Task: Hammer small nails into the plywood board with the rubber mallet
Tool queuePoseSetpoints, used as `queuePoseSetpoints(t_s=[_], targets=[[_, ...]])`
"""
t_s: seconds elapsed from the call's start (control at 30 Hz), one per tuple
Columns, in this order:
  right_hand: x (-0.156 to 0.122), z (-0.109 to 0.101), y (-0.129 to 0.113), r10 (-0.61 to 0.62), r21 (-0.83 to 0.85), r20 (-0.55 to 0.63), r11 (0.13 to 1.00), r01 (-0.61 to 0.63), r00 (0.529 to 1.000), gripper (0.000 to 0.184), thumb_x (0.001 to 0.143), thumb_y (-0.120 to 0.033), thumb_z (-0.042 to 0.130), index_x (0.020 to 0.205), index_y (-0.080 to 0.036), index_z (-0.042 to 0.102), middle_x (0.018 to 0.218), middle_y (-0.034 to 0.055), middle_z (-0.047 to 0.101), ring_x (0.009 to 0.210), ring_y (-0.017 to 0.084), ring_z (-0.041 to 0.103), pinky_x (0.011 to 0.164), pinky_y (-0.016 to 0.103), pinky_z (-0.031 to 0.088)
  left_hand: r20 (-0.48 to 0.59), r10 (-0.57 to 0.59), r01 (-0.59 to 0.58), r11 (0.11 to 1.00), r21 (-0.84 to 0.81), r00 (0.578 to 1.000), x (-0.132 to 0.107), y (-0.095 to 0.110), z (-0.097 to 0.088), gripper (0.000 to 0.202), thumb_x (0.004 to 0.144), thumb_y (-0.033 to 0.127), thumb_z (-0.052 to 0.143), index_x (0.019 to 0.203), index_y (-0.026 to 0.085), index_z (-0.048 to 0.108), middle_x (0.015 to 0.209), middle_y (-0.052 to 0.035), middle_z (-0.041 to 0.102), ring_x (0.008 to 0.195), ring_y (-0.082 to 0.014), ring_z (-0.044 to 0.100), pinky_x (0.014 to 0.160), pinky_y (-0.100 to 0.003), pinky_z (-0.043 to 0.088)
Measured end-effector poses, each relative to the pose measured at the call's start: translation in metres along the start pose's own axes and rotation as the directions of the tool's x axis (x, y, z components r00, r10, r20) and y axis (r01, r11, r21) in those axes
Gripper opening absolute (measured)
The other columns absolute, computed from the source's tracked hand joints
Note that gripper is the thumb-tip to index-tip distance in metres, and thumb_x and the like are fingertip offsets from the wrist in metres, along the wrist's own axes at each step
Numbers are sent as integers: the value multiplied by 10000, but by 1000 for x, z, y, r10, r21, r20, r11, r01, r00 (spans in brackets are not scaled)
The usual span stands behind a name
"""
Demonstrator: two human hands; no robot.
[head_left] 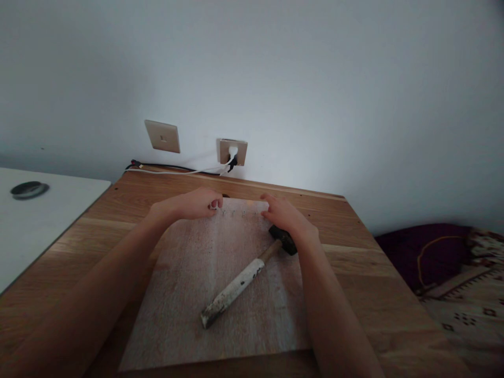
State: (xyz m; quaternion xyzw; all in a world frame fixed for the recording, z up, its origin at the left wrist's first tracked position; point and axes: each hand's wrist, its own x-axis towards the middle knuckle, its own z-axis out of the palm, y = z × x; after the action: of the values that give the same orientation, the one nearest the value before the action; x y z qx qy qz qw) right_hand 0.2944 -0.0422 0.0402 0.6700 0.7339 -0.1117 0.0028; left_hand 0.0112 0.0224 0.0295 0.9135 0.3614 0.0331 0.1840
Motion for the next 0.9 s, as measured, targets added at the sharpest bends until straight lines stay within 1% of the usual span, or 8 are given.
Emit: queuePoseSetpoints(t_s=[0.13, 0.27, 0.5, 0.63, 0.73, 0.83, 0.9], targets=[[-1, -2, -1, -1, 6, 1, 1000, 1, 1000, 508, 982, -169, 631, 1484, -222, 569, 1251, 146, 790, 1272, 303, 687, 1077, 437, 496, -4, 6, -6, 1000, -15, 1000, -1, 0, 0, 133, 781, 134, 625, 864, 202, 705, 897, -43, 754, 832, -213, 699, 743, -290, 488], [-2, -6, -3, -17, 14, 2, 1000, 17, 1000, 520, 982, -177, 630, 1495, -223, 560, 1238, 137, 792, 1240, 295, 699, 1060, 423, 499, -7, 0, 0, 999, -41, 1000, -1, 2, -2, 110, 757, 132, 617, 793, 209, 686, 837, -35, 737, 780, -210, 680, 717, -295, 474], [-6, -11, -11, -72, 19, 21, 997, 71, 997, 488, 975, -175, 663, 1457, -211, 598, 1183, 126, 808, 1141, 284, 730, 991, 366, 511, 0, -22, 22, 997, -69, 1000, -3, 8, -4, 61, 808, 188, 620, 762, 213, 650, 777, -24, 708, 738, -203, 655, 710, -307, 466], [-7, -12, -16, -77, 1, 35, 997, 77, 996, 424, 983, -165, 657, 1406, -179, 633, 1186, 130, 809, 1133, 291, 734, 949, 348, 520, -3, -48, 48, 998, -46, 999, -2, 10, -3, 59, 843, 211, 632, 785, 207, 638, 816, -35, 709, 748, -206, 651, 696, -307, 454], [-6, -11, -20, -71, -17, 41, 997, 71, 997, 339, 1001, -193, 653, 1339, -176, 676, 1187, 124, 812, 1135, 292, 737, 941, 342, 524, -10, -67, 66, 997, -27, 998, -2, 14, -4, 73, 866, 238, 640, 803, 205, 624, 852, -44, 714, 764, -209, 648, 680, -304, 438], [-3, -10, -24, -77, -38, 53, 996, 79, 996, 205, 1009, -189, 638, 1181, -172, 748, 1160, 129, 820, 1125, 290, 743, 937, 334, 526, 3, -84, 84, 996, -20, 996, -2, 19, -5, 96, 886, 239, 628, 798, 206, 605, 835, -42, 707, 747, -205, 638, 659, -301, 421], [-2, -8, -26, -81, -54, 60, 995, 85, 995, 172, 1005, -170, 628, 1098, -158, 773, 1133, 148, 824, 1104, 298, 751, 929, 338, 531, 13, -97, 97, 995, -12, 995, -2, 22, -6, 109, 903, 247, 619, 805, 205, 600, 831, -44, 703, 746, -205, 638, 659, -302, 417]])
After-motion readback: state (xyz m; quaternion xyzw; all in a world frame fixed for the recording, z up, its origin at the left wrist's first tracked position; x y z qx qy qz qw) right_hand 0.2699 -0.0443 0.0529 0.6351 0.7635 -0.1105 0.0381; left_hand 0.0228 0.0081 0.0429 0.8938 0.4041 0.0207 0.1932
